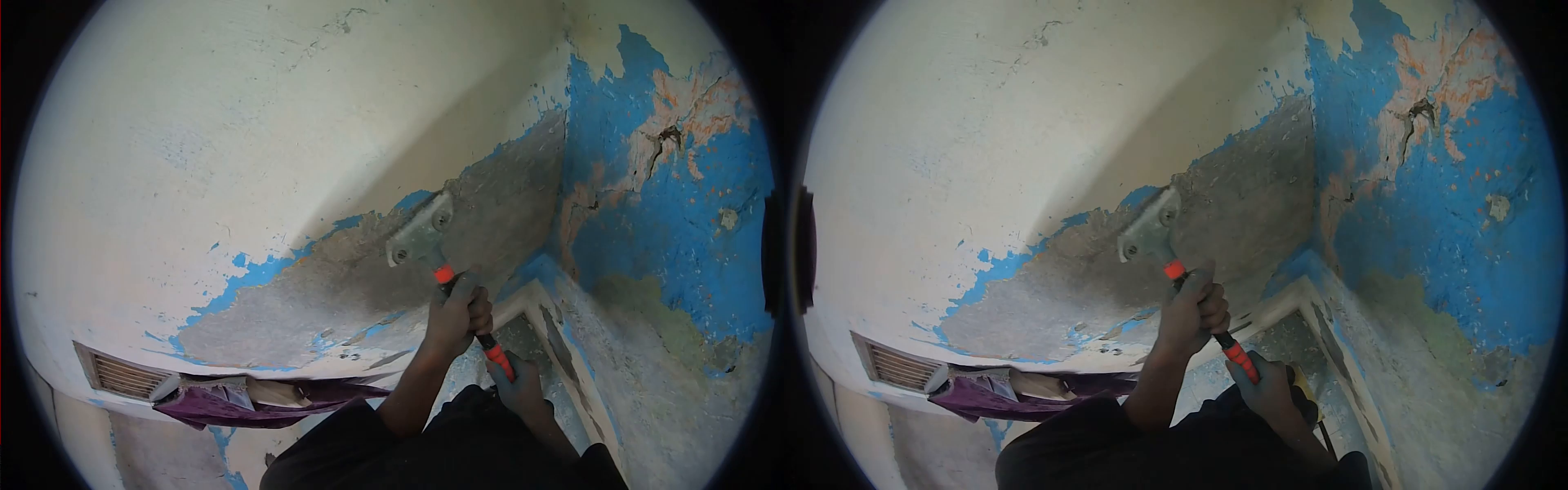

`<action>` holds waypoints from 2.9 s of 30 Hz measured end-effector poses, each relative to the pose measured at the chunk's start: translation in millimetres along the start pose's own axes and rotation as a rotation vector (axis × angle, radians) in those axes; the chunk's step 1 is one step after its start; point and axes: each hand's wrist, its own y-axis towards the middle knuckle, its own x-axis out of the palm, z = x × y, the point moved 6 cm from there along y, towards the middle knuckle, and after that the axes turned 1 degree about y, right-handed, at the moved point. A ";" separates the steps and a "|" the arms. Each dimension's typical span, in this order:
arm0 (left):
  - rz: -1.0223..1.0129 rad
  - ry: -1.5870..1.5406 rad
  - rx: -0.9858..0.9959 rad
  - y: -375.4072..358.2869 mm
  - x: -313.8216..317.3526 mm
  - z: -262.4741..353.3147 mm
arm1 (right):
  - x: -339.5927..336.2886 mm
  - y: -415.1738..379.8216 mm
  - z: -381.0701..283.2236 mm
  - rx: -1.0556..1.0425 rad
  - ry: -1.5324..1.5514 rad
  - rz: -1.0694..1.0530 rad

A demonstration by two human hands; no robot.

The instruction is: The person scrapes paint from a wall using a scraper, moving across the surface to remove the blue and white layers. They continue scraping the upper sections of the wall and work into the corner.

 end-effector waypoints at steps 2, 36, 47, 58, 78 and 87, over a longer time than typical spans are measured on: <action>0.020 -0.010 -0.029 3.6 0.0 -10.4 | -0.9 3.7 -1.0 -0.015 0.017 -0.003; -0.031 0.008 0.015 8.2 13.8 -1.6 | -11.1 18.3 -14.9 -0.060 -0.031 -0.030; 0.003 0.033 0.007 0.1 7.4 5.9 | -3.9 12.7 -16.1 -0.051 -0.060 -0.043; -0.082 0.032 -0.027 -8.2 -6.0 13.9 | 11.4 -2.9 -35.5 0.179 -0.079 0.029; -0.145 0.061 0.016 -30.9 -7.0 52.9 | 40.4 -13.5 -37.2 0.188 0.023 0.059; -0.192 0.020 -0.021 -22.6 -15.4 30.8 | 32.6 -15.9 -29.0 0.204 -0.095 0.030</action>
